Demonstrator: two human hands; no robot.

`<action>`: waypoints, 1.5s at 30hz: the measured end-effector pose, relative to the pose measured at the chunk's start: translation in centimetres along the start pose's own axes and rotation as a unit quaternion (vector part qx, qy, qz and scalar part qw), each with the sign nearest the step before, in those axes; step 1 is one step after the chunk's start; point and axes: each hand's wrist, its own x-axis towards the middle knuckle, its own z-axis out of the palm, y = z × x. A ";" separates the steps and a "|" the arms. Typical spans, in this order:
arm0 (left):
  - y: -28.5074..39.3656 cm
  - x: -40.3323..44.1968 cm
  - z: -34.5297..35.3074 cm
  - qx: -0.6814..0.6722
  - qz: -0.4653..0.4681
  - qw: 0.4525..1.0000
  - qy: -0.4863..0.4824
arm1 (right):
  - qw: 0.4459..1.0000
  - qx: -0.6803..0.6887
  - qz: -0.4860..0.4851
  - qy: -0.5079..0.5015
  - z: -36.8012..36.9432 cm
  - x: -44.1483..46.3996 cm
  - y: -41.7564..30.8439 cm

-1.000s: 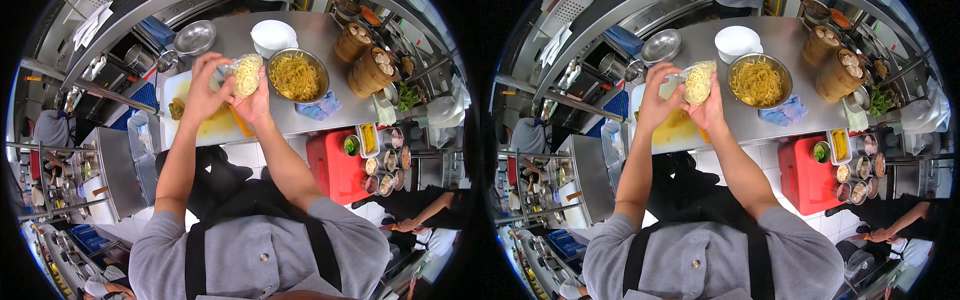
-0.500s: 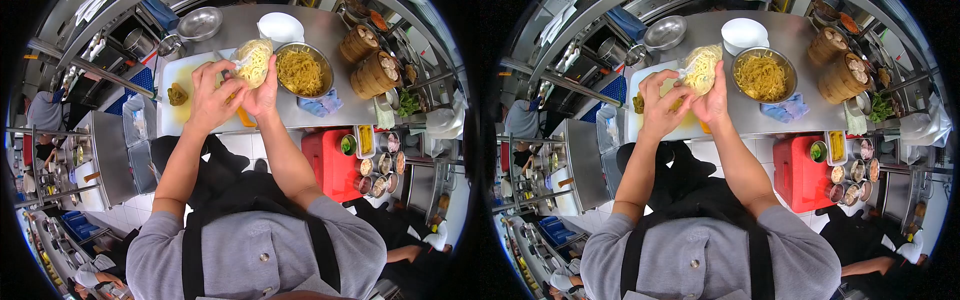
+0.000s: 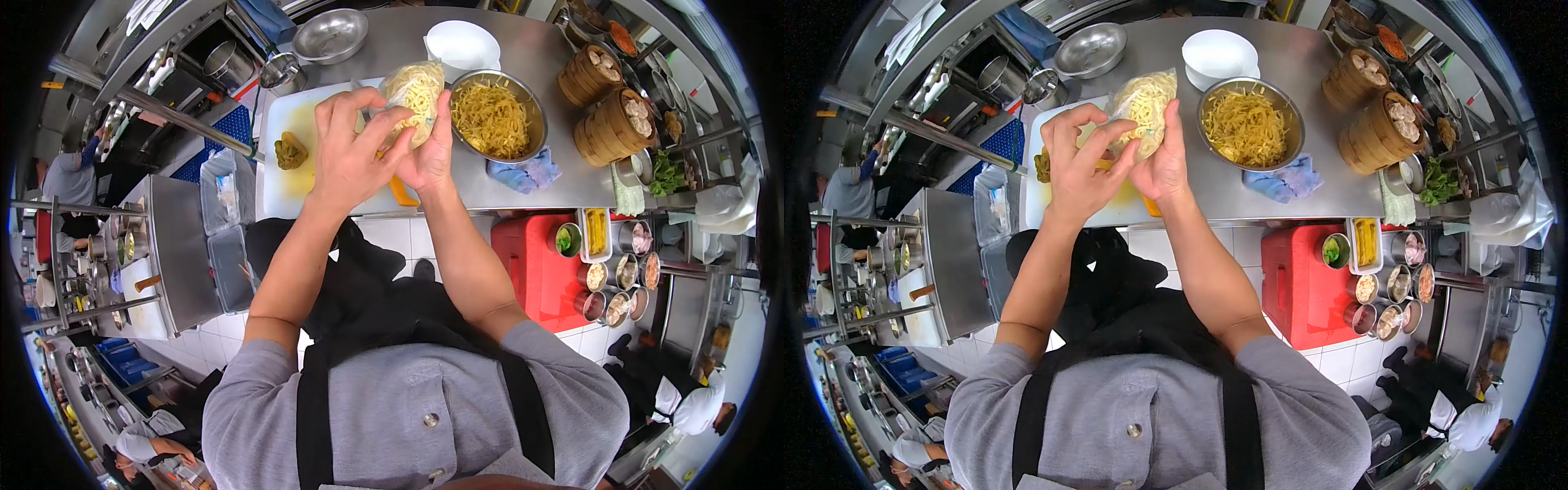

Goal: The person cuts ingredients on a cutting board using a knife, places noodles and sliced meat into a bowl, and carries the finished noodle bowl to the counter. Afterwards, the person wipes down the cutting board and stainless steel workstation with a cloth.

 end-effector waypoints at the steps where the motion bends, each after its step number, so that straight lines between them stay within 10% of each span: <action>1: 0.0 0.0 0.1 0.006 -0.005 1.000 -0.004 | 1.000 0.001 -0.001 0.001 0.1 0.0 0.0; 29: -1.3 -1.3 -4.0 -0.116 -0.152 0.978 0.080 | 1.000 -0.004 0.029 0.004 -0.4 -0.3 -0.2; 34: -5.8 -4.2 -5.9 -0.342 -0.432 0.828 0.100 | 0.999 -0.019 0.030 0.019 -0.8 -0.2 -0.1; 41: -14.3 -9.9 -9.2 -0.264 -0.513 0.800 0.164 | 0.981 -0.098 -0.160 0.049 -2.8 -2.8 -8.5; 45: -17.7 -14.2 -14.2 -0.234 -0.528 0.785 0.222 | 0.801 -0.308 -0.488 0.161 1.9 -7.9 -19.1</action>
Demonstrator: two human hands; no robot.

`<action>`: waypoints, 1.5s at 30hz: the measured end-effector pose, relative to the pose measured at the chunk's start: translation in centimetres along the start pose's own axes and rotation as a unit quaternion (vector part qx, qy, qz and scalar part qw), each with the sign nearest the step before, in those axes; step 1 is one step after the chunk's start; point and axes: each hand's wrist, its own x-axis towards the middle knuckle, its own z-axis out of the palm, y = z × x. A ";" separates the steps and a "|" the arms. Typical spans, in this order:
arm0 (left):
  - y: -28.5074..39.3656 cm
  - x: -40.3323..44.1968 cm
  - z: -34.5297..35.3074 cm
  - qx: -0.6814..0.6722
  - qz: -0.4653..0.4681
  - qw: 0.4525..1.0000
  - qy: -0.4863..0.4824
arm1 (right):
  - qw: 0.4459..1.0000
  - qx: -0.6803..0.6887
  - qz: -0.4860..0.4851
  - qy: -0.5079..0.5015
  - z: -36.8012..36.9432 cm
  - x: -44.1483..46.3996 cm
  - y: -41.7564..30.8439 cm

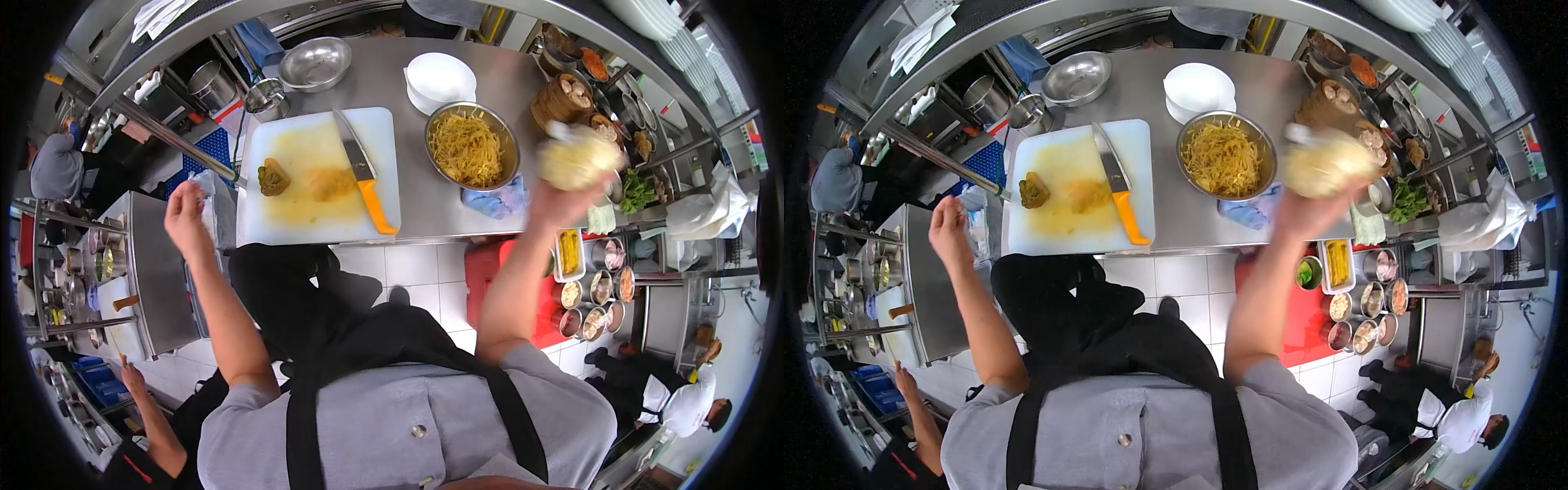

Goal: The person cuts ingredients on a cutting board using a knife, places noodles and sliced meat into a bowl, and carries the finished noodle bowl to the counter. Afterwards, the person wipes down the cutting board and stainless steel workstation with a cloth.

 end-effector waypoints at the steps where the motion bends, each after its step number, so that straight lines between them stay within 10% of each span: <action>1: 0.0 0.2 -1.3 -0.005 -0.008 0.999 0.033 | 0.995 -0.044 -0.086 0.037 0.8 1.2 -2.9; 3: -0.8 0.8 -4.5 -0.025 0.004 0.998 0.050 | 0.921 -0.183 -0.311 0.147 2.1 3.4 -6.3; 7: -0.4 0.3 -6.8 -0.058 -0.003 0.994 0.098 | 0.829 -0.370 -0.357 0.222 5.4 5.0 -5.7; 10: 0.1 0.0 -7.6 -0.062 0.002 0.992 0.110 | 0.770 -0.525 -0.359 0.051 6.3 7.2 3.0; 12: -0.2 0.0 -8.1 -0.076 0.004 0.992 0.105 | 0.770 -0.560 -0.293 -0.090 6.7 8.0 10.7; 14: 0.7 -0.7 -8.1 -0.071 0.004 0.992 0.108 | 0.600 -0.761 0.000 -0.245 3.8 8.3 18.2; 16: 1.0 -1.0 -8.5 -0.069 0.006 0.991 0.112 | 0.425 -0.848 0.053 -0.313 1.5 7.4 21.0; 32: -3.4 -0.6 -12.6 0.131 -0.006 0.982 0.138 | 0.587 -0.738 0.017 -0.332 5.1 12.1 28.9; 38: -4.9 -2.6 -13.8 0.108 -0.052 0.974 0.194 | 0.401 -0.857 -0.010 -0.323 4.6 13.8 34.6; 45: -4.1 -3.1 -17.8 0.048 -0.031 0.977 0.205 | 0.609 -0.671 -0.285 -0.313 8.9 23.5 27.9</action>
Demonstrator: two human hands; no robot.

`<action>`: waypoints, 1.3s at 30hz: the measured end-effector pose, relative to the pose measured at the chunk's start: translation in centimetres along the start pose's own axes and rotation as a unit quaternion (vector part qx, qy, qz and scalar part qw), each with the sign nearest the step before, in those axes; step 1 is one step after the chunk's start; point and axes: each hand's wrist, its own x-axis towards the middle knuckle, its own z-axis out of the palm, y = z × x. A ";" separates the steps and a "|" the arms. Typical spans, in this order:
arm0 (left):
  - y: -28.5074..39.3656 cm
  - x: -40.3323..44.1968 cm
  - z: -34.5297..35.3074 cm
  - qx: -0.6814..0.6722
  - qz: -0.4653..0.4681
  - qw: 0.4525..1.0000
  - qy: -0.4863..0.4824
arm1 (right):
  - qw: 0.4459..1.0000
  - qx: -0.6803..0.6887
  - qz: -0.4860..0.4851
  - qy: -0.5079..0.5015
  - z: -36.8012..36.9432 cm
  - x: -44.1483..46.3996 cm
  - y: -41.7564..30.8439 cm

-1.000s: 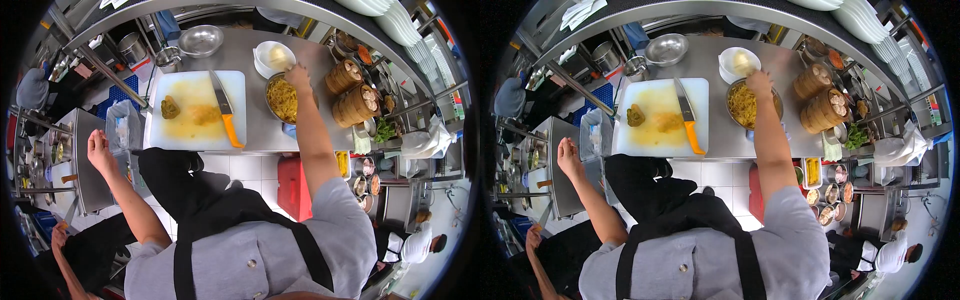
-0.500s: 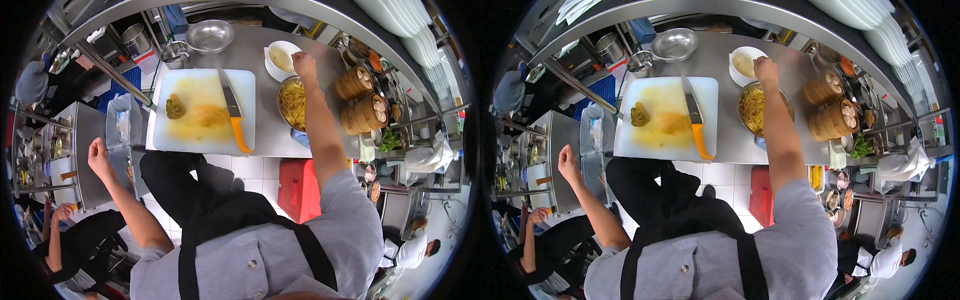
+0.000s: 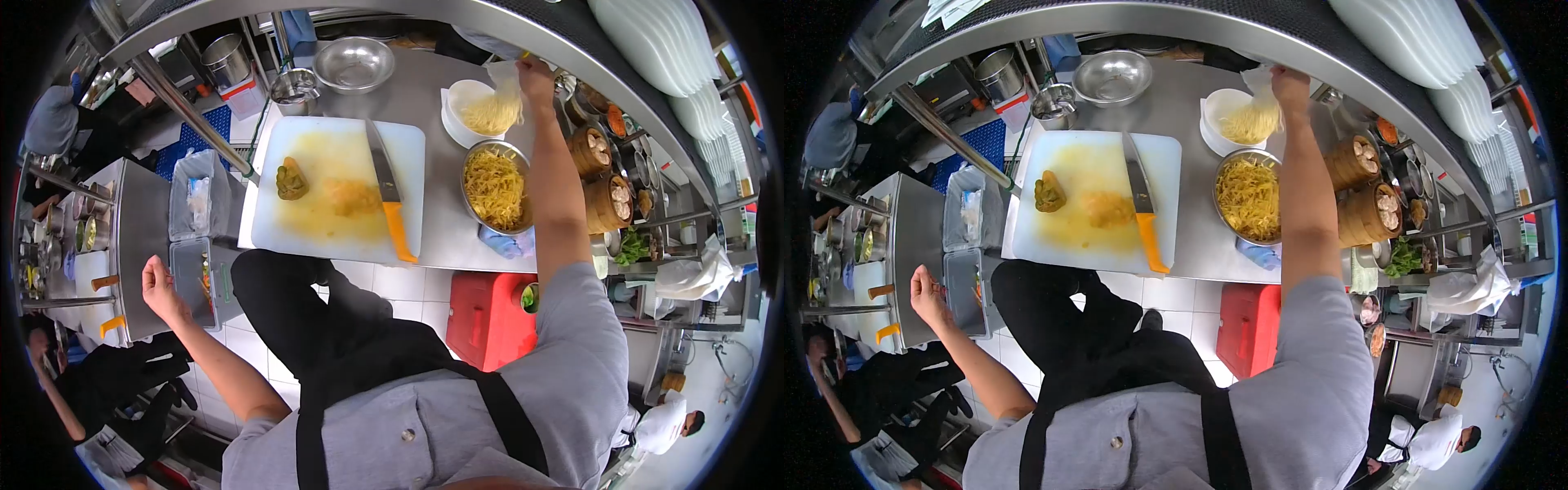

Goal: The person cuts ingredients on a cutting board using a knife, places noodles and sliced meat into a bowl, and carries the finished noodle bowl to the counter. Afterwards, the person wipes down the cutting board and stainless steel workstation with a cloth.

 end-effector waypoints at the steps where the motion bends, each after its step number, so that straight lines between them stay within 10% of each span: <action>1: 0.3 -0.1 0.4 -0.012 0.001 1.000 0.000 | 1.000 -0.004 -0.001 0.003 0.2 0.3 0.8; 4: 0.2 0.0 2.1 -0.035 0.016 0.999 -0.031 | 0.991 -0.113 -0.030 0.069 -0.7 -0.5 1.2; 7: 1.2 -0.8 4.9 -0.031 0.013 0.998 -0.046 | 0.961 0.195 0.197 -0.007 -3.8 -1.9 -0.8; 11: 2.4 -3.3 9.3 -0.080 0.008 0.988 -0.131 | 0.920 0.293 0.262 0.000 -7.5 -3.5 -5.4; 18: 4.9 -15.0 22.9 -0.232 -0.235 0.846 -0.418 | 0.899 0.409 0.136 -0.075 -12.1 -18.3 -28.3; 22: 3.8 -16.5 24.8 -0.316 -0.299 0.831 -0.346 | 0.866 0.461 0.004 -0.193 -11.3 -25.1 -35.4; 25: 5.9 -14.8 22.8 -0.231 -0.225 0.883 -0.341 | 0.857 0.470 -0.135 -0.164 -14.4 -24.6 -37.7; 27: 8.5 -13.4 20.0 -0.066 0.145 0.968 -0.192 | 0.847 0.478 -0.160 -0.168 -16.6 -23.7 -37.9; 29: 9.3 -8.5 16.7 0.062 0.500 0.863 -0.031 | 0.843 0.481 -0.177 -0.164 -17.1 -23.8 -37.1; 31: 6.9 -1.9 13.6 0.186 0.582 0.790 0.052 | 0.860 0.449 -0.165 -0.177 -16.8 -24.5 -35.3; 33: -3.8 7.9 10.0 0.344 0.464 0.811 0.092 | 0.875 0.418 -0.145 -0.199 -15.9 -25.5 -33.2; 36: -19.7 10.1 3.2 0.599 -0.052 0.797 -0.061 | 0.895 0.359 -0.122 -0.236 -15.3 -28.1 -30.2; 39: -23.8 4.1 1.7 0.450 -0.003 0.883 -0.129 | 0.905 0.312 -0.093 -0.274 -16.4 -30.8 -26.5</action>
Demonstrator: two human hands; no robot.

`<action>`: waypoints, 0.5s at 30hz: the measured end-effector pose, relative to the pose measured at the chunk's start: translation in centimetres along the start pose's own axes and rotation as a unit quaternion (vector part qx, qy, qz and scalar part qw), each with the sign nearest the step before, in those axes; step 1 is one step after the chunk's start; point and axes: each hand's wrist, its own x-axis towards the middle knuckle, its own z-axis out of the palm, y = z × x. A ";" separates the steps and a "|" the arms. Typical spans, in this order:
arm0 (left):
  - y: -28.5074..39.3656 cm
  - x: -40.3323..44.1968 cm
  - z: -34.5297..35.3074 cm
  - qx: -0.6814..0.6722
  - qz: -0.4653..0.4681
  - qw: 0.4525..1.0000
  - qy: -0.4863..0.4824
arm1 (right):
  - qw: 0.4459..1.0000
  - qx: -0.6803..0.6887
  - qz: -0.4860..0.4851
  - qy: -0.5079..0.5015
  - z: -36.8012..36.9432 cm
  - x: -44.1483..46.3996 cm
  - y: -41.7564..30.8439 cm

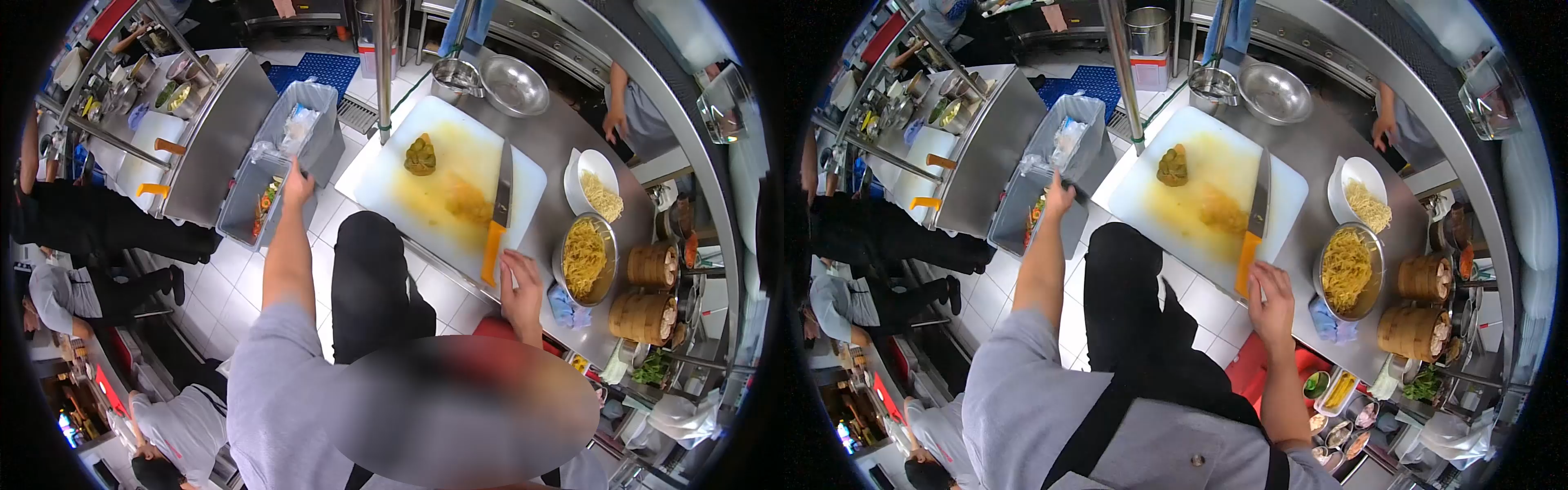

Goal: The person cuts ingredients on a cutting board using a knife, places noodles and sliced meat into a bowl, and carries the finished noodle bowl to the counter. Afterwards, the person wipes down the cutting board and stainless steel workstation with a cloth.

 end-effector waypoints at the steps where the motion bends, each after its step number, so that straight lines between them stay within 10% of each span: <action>1: -2.1 -1.8 2.6 0.010 0.010 1.000 -0.025 | 0.999 -0.004 0.036 0.008 -0.1 -0.9 0.9; 6: -8.6 -10.5 9.3 0.152 0.027 0.950 -0.271 | 0.993 -0.002 0.098 0.065 -3.0 -3.4 3.5; 11: -7.0 -7.6 0.0 -0.115 -0.079 0.988 -0.058 | 0.954 -0.069 0.130 0.260 -11.1 -2.3 11.3; 15: 2.0 -2.4 -9.0 -0.247 0.076 0.962 0.091 | 0.891 -0.091 0.327 0.303 -19.4 1.2 24.0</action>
